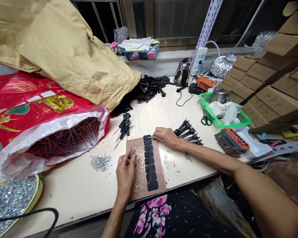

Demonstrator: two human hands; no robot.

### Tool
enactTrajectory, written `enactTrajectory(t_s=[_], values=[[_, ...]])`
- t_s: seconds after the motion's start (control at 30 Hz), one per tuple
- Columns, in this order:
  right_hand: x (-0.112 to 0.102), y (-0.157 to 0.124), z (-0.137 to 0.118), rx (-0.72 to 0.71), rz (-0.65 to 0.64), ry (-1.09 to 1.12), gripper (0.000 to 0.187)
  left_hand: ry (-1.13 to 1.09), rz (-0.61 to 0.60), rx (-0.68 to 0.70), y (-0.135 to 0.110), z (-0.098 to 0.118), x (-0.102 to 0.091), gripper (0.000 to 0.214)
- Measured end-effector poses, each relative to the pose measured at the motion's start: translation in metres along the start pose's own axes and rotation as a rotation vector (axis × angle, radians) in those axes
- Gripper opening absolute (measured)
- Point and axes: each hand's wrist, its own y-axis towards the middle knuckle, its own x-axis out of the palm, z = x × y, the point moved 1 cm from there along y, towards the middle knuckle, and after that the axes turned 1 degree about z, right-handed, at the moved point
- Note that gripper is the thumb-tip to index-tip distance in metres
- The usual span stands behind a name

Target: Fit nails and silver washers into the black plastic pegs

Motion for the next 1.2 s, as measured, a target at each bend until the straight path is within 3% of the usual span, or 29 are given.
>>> enactTrajectory(t_s=[0.07,0.17,0.23,0.37,0.5,0.67,0.8,1.03,1.2], values=[[0.004,-0.008,-0.008,-0.107,-0.046,-0.022,0.027,0.069,0.046,0.044,-0.002,-0.001,0.002,0.048],[0.008,-0.028,-0.024,-0.431,-0.169,-0.037,0.029,0.106,0.074,0.077,-0.004,-0.002,0.004,0.045],[0.007,-0.034,-0.03,-0.511,-0.215,-0.029,0.031,0.115,0.08,0.086,-0.004,-0.002,0.004,0.043],[0.002,-0.03,-0.031,-0.416,-0.225,0.012,0.032,0.116,0.088,0.064,-0.004,-0.003,0.004,0.043],[0.001,-0.022,-0.03,-0.499,-0.239,0.039,0.026,0.107,0.085,0.038,-0.005,-0.005,0.005,0.042],[-0.001,-0.013,-0.024,-0.305,-0.15,-0.01,0.03,0.089,0.099,0.023,-0.005,-0.007,0.005,0.041],[0.007,-0.025,-0.031,-0.491,-0.184,-0.025,0.022,0.091,0.103,0.02,-0.006,-0.008,0.005,0.041],[0.016,-0.03,-0.034,-0.439,-0.142,-0.038,0.02,0.099,0.101,0.036,-0.007,-0.007,0.006,0.041],[0.012,-0.03,-0.035,-0.536,-0.164,-0.082,0.021,0.103,0.103,0.05,-0.007,-0.004,0.005,0.04]])
